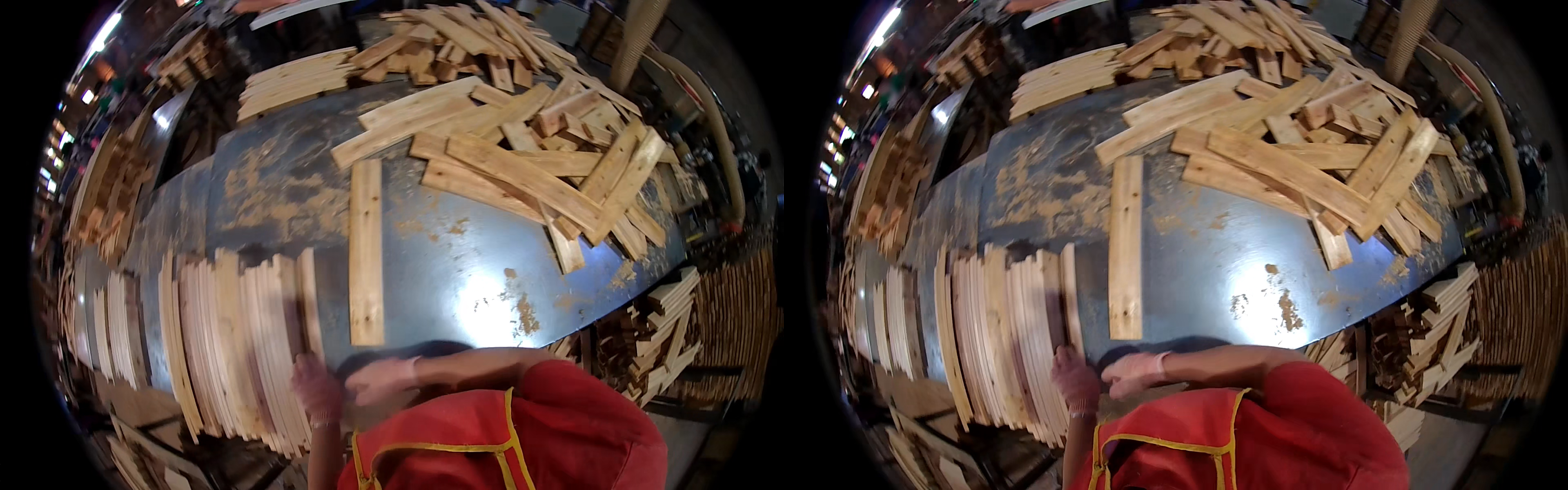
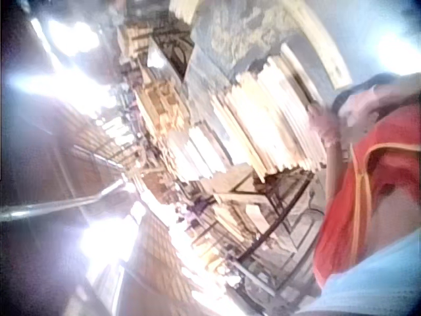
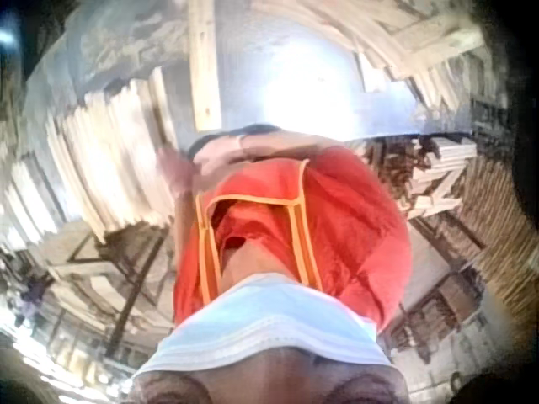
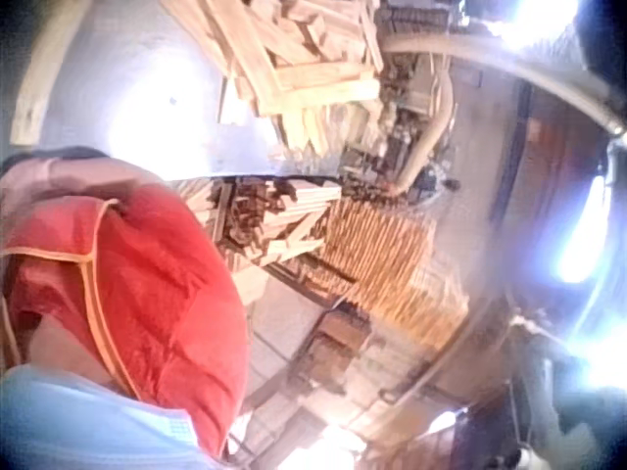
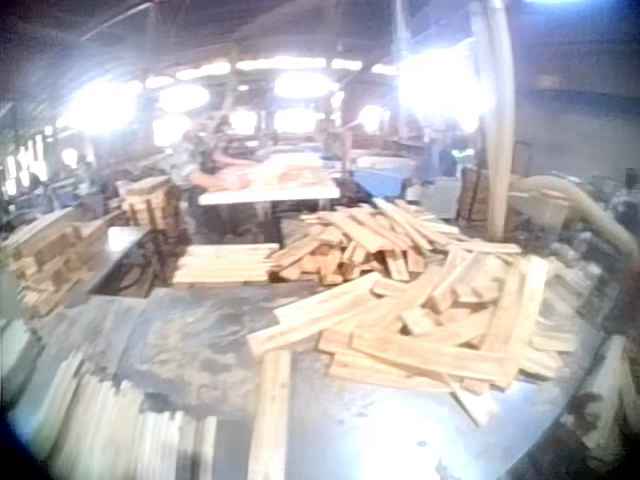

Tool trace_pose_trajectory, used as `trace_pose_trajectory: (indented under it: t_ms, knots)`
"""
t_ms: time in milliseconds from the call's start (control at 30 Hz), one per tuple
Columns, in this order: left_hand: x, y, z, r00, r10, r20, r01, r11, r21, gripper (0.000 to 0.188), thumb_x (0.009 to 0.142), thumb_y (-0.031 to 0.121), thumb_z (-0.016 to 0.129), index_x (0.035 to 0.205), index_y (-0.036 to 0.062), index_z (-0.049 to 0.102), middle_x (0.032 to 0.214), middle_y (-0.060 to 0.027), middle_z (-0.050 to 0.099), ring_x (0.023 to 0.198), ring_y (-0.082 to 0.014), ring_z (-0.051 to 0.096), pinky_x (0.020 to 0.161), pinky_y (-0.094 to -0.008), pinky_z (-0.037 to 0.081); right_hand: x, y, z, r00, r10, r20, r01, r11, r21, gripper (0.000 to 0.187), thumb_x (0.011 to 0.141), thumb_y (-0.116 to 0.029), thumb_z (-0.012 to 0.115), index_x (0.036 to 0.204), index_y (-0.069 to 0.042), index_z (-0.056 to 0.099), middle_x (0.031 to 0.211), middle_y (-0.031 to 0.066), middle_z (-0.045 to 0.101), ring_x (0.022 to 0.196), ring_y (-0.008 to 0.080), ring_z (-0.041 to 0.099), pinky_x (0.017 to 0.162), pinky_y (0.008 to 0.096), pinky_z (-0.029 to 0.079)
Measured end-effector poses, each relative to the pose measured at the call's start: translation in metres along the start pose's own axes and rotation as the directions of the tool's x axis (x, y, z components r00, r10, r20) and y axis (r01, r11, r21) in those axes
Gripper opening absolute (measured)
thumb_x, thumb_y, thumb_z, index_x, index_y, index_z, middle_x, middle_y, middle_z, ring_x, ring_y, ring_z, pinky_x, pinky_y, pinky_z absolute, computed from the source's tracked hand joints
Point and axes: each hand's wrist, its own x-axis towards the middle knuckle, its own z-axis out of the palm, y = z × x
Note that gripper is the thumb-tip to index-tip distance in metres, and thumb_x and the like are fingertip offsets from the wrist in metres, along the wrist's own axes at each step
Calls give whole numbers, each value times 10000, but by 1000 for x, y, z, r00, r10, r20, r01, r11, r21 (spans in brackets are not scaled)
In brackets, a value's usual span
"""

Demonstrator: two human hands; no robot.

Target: The person picks up individual wooden planks from a large pile on a metal table and stacks them neatly. The person handles the wood by hand, aligning the planks into a growing stack while other workers are visible in the background.

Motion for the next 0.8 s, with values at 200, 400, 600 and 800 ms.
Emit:
trace_pose_trajectory:
  t_ms: [200, 400, 600, 800]
  knots:
    - [-5, -21, 6, 934, -78, -348, 117, 989, 93, 784, 912, 364, 703, 1595, 67, 457, 1662, -180, 427, 1540, -391, 393, 1248, -547, 327, -210, 82, -194, 346, 221, -912, -424, 904, 58, 356, 858, -341, 691, 1085, -73, 748, 985, 221, 737, 1001, 431, 711, 878, 503, 574]
    - [69, 126, -26, 1000, -11, 2, 11, 981, -196, 1003, 768, 493, 870, 1591, 90, 460, 1649, -188, 437, 1512, -380, 431, 1200, -488, 408, -318, 230, -244, 123, 177, -977, -886, 463, -27, 974, 763, -328, 874, 1599, -124, 416, 1438, 194, 595, 1281, 419, 607, 1113, 499, 470]
    - [94, 151, -49, 973, 68, 221, 152, 534, -832, 834, 827, 394, 829, 1513, 35, 520, 1462, -208, 594, 1259, -375, 638, 1041, -536, 549, -275, 246, -191, 724, 387, -571, 489, 296, 821, 664, 868, -237, 774, 1430, 52, 570, 1205, 226, 732, 1110, 366, 725, 993, 461, 594]
    - [43, 117, -68, 757, 618, 211, 653, -728, -208, 755, 951, 399, 740, 1513, -40, 493, 1258, -241, 692, 1086, -372, 724, 944, -504, 629, -156, 175, -132, 820, 110, -562, 567, -18, 823, 693, 805, -277, 790, 1389, 42, 595, 1181, 223, 709, 1072, 365, 720, 999, 500, 592]
